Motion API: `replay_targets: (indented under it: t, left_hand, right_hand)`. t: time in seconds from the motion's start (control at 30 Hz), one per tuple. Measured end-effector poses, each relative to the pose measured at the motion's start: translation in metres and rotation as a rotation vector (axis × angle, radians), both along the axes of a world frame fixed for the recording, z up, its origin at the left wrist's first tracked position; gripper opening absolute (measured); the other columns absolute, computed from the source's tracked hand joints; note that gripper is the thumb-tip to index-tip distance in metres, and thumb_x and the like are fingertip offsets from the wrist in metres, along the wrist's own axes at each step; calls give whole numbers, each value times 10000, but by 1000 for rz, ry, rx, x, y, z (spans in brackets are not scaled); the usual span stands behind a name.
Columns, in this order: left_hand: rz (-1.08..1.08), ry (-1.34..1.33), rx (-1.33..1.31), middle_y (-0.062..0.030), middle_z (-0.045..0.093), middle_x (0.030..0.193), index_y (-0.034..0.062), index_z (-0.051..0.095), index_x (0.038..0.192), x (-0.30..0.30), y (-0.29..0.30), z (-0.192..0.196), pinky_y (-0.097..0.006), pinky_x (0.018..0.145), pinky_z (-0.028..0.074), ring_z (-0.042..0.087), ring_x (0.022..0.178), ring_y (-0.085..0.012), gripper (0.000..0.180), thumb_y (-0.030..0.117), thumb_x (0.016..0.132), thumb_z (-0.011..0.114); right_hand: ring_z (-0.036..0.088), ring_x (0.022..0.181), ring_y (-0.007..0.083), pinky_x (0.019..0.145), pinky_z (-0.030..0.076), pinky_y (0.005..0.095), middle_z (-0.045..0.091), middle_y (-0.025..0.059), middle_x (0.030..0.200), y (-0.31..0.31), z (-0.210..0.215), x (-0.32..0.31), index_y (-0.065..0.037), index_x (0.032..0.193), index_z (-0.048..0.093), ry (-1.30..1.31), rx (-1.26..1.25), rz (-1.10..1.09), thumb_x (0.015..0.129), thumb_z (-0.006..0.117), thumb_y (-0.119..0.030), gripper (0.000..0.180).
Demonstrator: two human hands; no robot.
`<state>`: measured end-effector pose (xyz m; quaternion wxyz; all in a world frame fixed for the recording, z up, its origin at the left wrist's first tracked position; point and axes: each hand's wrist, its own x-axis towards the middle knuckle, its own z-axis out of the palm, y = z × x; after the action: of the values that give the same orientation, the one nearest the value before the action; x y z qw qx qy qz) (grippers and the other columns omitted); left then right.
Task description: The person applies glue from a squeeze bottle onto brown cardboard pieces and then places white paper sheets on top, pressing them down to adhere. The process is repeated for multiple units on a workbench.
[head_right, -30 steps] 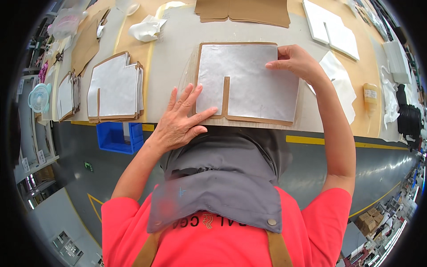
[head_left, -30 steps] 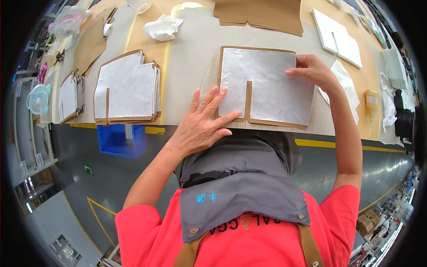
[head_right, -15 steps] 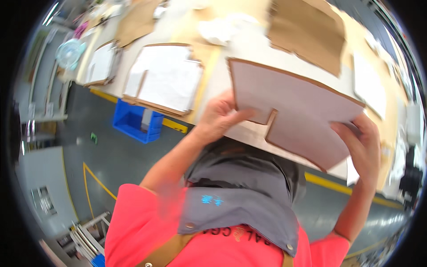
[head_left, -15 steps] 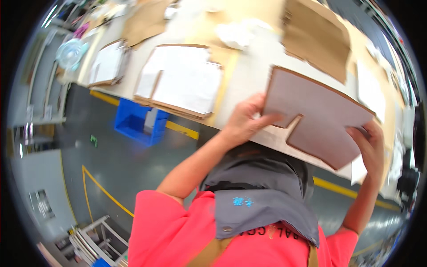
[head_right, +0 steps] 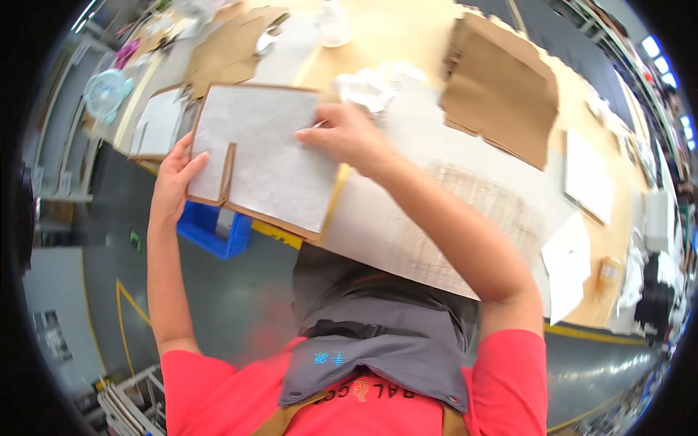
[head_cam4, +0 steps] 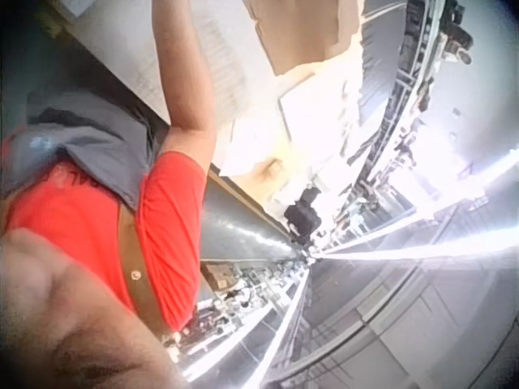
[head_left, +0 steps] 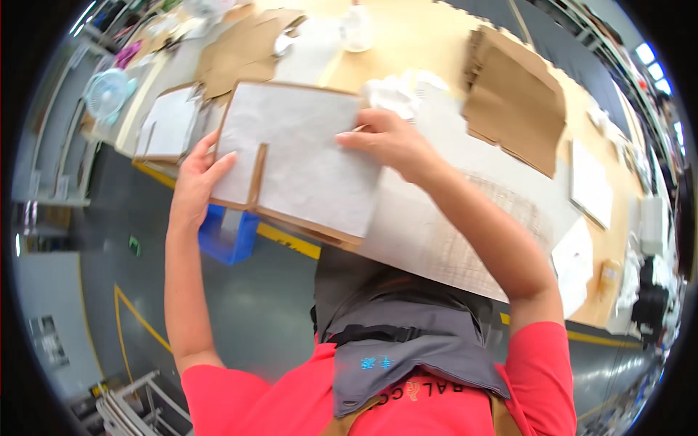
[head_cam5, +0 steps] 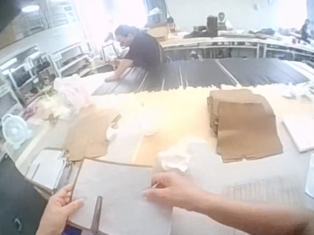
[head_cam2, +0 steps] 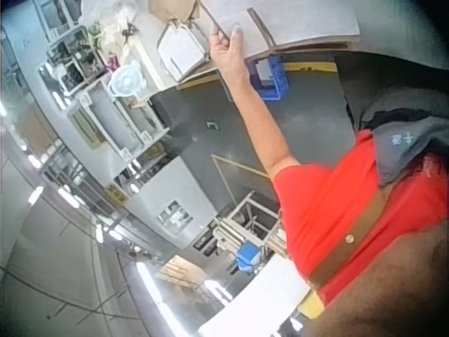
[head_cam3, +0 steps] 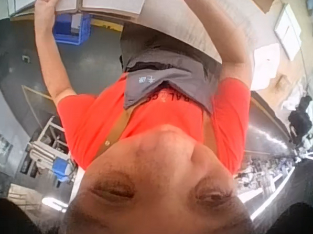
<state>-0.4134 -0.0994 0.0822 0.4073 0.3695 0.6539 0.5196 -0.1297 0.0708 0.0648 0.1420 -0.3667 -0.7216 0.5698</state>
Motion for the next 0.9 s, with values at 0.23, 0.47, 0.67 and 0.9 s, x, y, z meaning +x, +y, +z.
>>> replay_targets:
  t: [0.23,0.47,0.67,0.9]
  left_hand:
    - [-183,687,109,-102,686,1237,62,614,1354,104,17,-5,-369,992,482,640,1150,-245,516,149,869,766]
    - [-1313,-306,642,-123,646,1229,63,607,1359,279,3,47,-395,978,504,619,1140,-309,439,212,956,699]
    - [-1665,-617,781,-158,657,1085,70,645,1204,359,-8,93,-423,775,535,663,945,-330,321,208,917,601]
    - [-1705,-804,684,-167,680,1063,36,656,1177,385,-11,79,-403,797,538,669,942,-334,291,178,924,630]
  right_hand:
    - [683,897,293,785,542,392,700,101,984,50,-52,129,-79,1021,688,-217,879,-336,909,728,-243,203]
    - [657,881,259,742,556,391,646,81,895,79,-68,197,-64,902,640,-609,1201,-167,897,682,-128,77]
    - [644,806,235,691,570,360,603,79,824,86,-82,202,-64,794,568,-717,1404,-36,802,651,-23,93]
    - [656,742,192,690,561,317,668,84,844,100,-67,210,-22,869,658,-387,909,-249,857,663,-86,66]
